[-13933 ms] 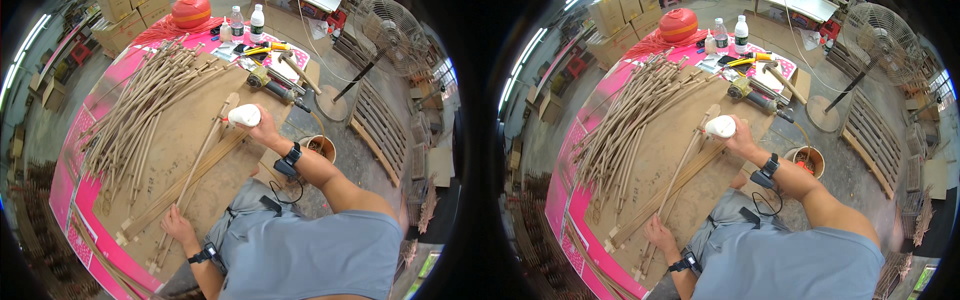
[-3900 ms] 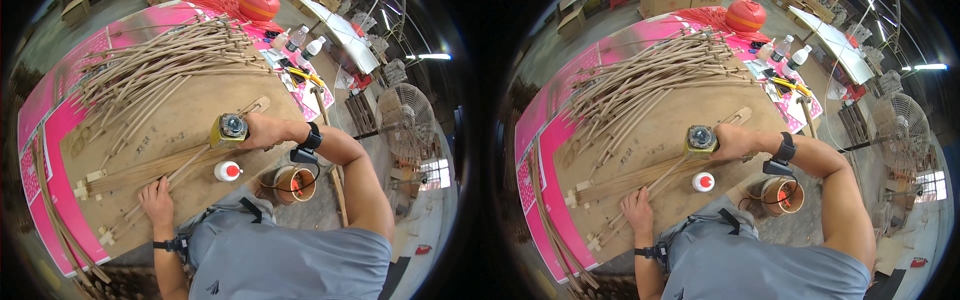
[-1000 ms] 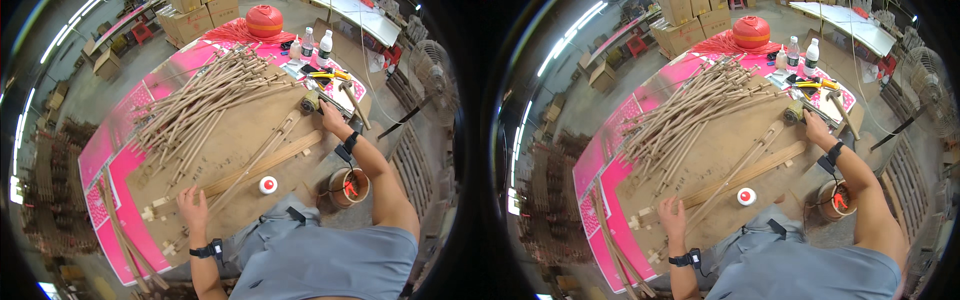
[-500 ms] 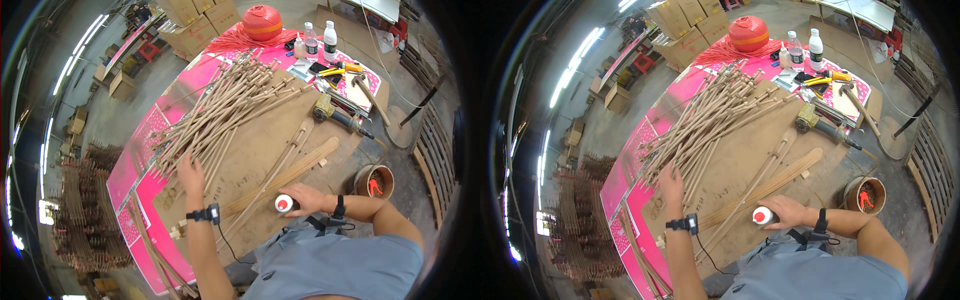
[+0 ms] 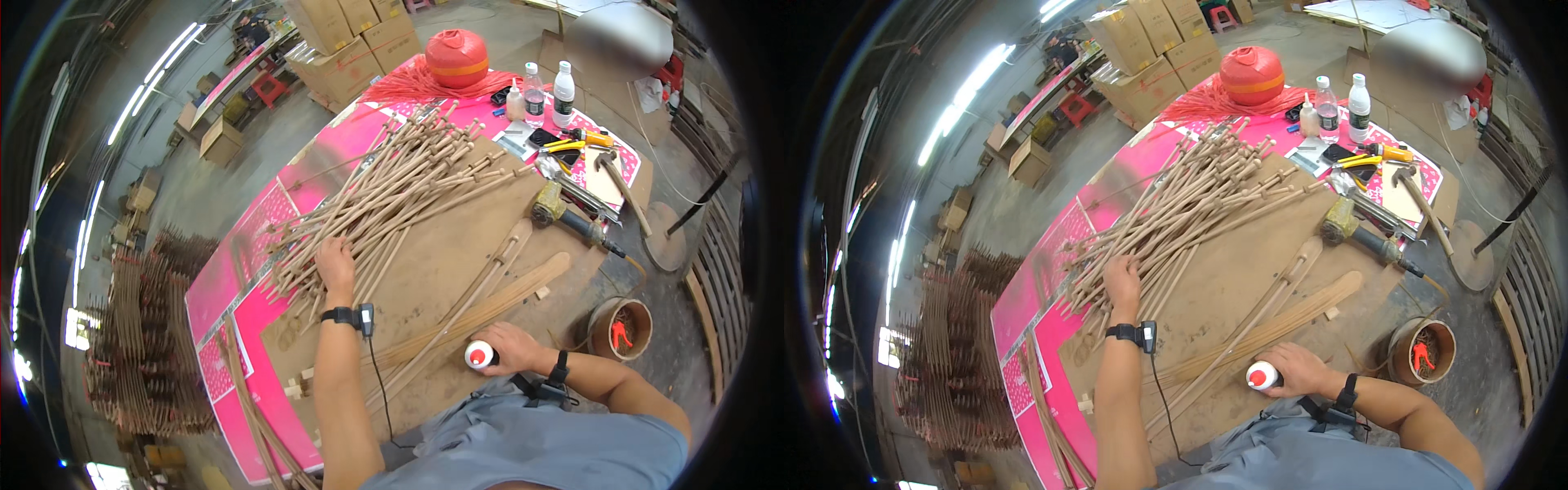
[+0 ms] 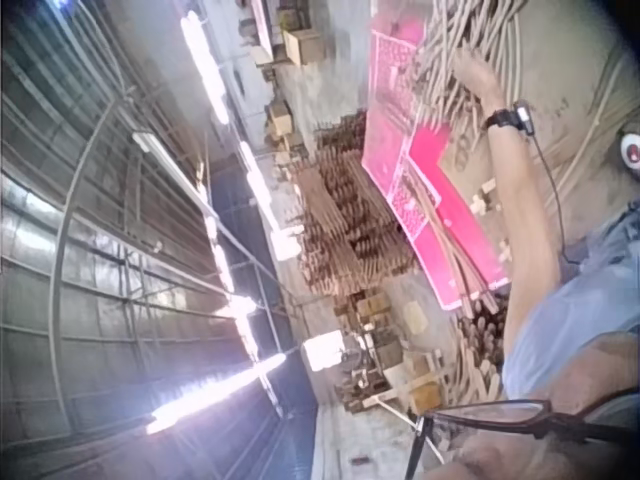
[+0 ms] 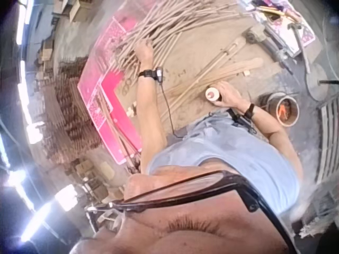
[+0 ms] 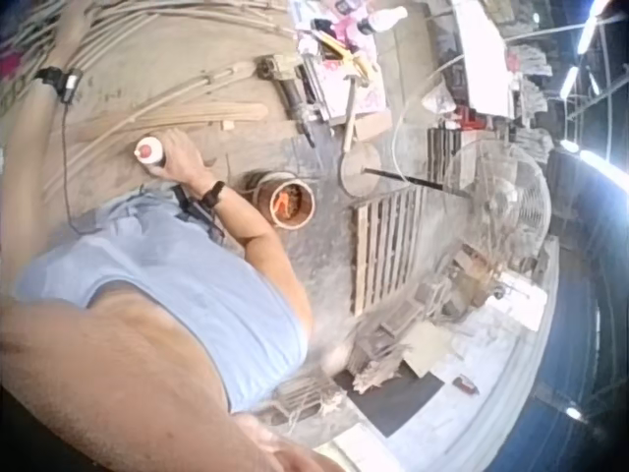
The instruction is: Applying glue and using a nail gun to assemble wooden furniture components.
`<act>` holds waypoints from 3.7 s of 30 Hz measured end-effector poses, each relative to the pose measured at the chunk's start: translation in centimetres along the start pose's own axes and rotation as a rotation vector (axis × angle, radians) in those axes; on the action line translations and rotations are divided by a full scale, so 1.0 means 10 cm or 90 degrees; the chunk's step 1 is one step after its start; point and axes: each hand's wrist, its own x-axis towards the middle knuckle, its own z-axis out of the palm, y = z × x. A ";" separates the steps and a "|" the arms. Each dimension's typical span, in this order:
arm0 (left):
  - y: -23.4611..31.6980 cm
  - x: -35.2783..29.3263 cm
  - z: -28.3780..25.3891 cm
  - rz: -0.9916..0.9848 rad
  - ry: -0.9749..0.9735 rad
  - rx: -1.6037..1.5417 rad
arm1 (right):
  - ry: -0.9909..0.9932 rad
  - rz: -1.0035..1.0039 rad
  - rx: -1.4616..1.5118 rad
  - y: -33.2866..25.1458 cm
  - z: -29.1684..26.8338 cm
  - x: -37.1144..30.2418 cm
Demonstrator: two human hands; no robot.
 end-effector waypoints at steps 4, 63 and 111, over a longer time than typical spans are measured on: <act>0.04 -0.02 -0.18 0.077 0.071 -0.007 | 0.012 -0.005 0.016 -0.01 0.00 0.02; 0.76 -2.26 -0.19 0.113 -0.070 -0.290 | 0.071 -0.041 -0.063 -0.04 0.12 0.02; 0.46 -2.38 -0.27 0.122 -0.136 -0.210 | -0.196 0.663 1.275 -0.16 0.37 -0.40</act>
